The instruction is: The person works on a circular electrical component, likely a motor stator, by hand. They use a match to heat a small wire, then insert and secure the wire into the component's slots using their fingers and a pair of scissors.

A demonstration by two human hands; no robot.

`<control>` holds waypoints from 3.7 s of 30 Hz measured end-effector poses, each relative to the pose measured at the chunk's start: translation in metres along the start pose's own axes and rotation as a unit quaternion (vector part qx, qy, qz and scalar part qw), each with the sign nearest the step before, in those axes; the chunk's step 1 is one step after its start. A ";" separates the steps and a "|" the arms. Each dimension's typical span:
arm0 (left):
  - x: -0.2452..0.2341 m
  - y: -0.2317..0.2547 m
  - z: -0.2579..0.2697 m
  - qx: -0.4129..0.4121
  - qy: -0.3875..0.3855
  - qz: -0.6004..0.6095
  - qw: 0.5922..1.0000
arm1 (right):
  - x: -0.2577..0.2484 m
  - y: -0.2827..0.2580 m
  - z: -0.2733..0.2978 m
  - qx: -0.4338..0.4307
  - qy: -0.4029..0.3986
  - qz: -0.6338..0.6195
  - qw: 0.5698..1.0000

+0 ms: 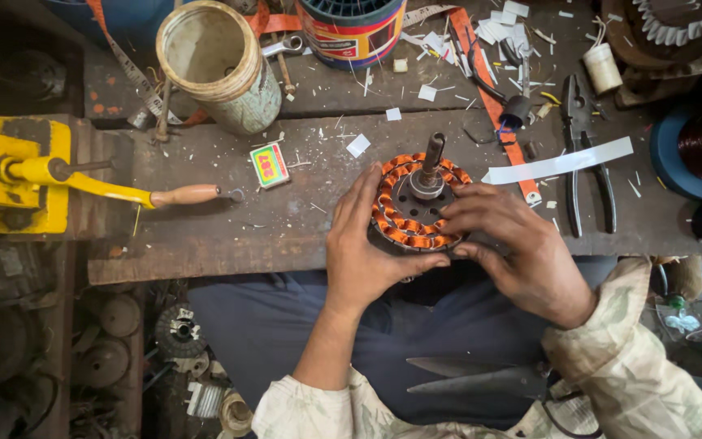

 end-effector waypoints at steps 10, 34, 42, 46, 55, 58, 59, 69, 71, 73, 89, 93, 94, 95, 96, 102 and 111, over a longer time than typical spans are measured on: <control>0.001 0.003 -0.001 0.022 -0.001 -0.019 1.000 | -0.001 -0.003 0.001 -0.007 -0.003 0.040 0.999; 0.004 0.003 0.001 0.027 -0.010 -0.017 0.999 | 0.000 0.009 0.013 0.054 0.066 -0.014 0.996; 0.004 0.002 0.002 0.021 -0.005 -0.021 1.000 | 0.005 0.007 0.025 0.032 0.114 -0.024 0.993; 0.004 0.003 0.002 0.033 -0.006 -0.020 0.999 | 0.008 0.007 0.029 0.033 0.125 -0.027 0.991; 0.008 0.009 0.009 0.040 0.035 -0.028 0.998 | 0.013 -0.019 0.015 0.052 0.177 0.101 0.978; 0.010 0.004 0.009 0.016 0.043 -0.053 0.998 | 0.026 -0.027 0.009 0.067 0.194 0.161 0.965; 0.010 0.003 0.009 0.019 0.044 -0.050 0.998 | 0.030 -0.026 0.005 0.062 0.196 0.153 0.967; 0.007 0.005 0.005 0.024 0.021 -0.039 0.999 | 0.015 -0.025 0.043 0.139 0.146 -0.059 0.978; 0.007 0.006 0.005 0.028 0.022 -0.050 0.998 | 0.008 -0.014 0.048 0.184 0.143 -0.062 0.971; 0.008 0.006 0.007 0.032 0.024 -0.048 0.998 | 0.006 -0.018 0.048 0.149 0.148 -0.083 0.974; 0.006 0.006 0.006 0.039 0.042 -0.020 0.998 | 0.023 0.020 0.001 0.206 0.125 -0.548 0.801; 0.006 0.008 0.007 0.031 0.037 -0.003 0.999 | 0.029 0.021 0.006 0.267 0.040 -0.567 0.778; 0.007 0.009 0.002 0.034 0.037 -0.017 0.999 | 0.020 0.021 -0.002 0.245 0.053 -0.542 0.802; 0.007 0.008 0.003 0.031 0.034 -0.030 0.998 | 0.015 0.020 -0.009 0.229 0.065 -0.516 0.823; 0.008 0.007 0.005 0.029 0.031 -0.044 0.998 | 0.008 0.018 -0.015 0.212 0.077 -0.490 0.842; 0.009 0.005 0.005 0.037 0.025 -0.048 0.998 | -0.018 -0.011 -0.001 0.204 0.078 -0.492 0.843; -0.025 0.053 0.011 0.119 0.095 -0.049 0.987 | -0.037 -0.064 0.079 0.080 0.054 -0.313 0.945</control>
Point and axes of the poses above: each hand's wrist, its own z-axis away from the middle knuckle, its own x-axis out of the palm, y = z × x, the point moved 8 cm from there along -z, towards the middle knuckle
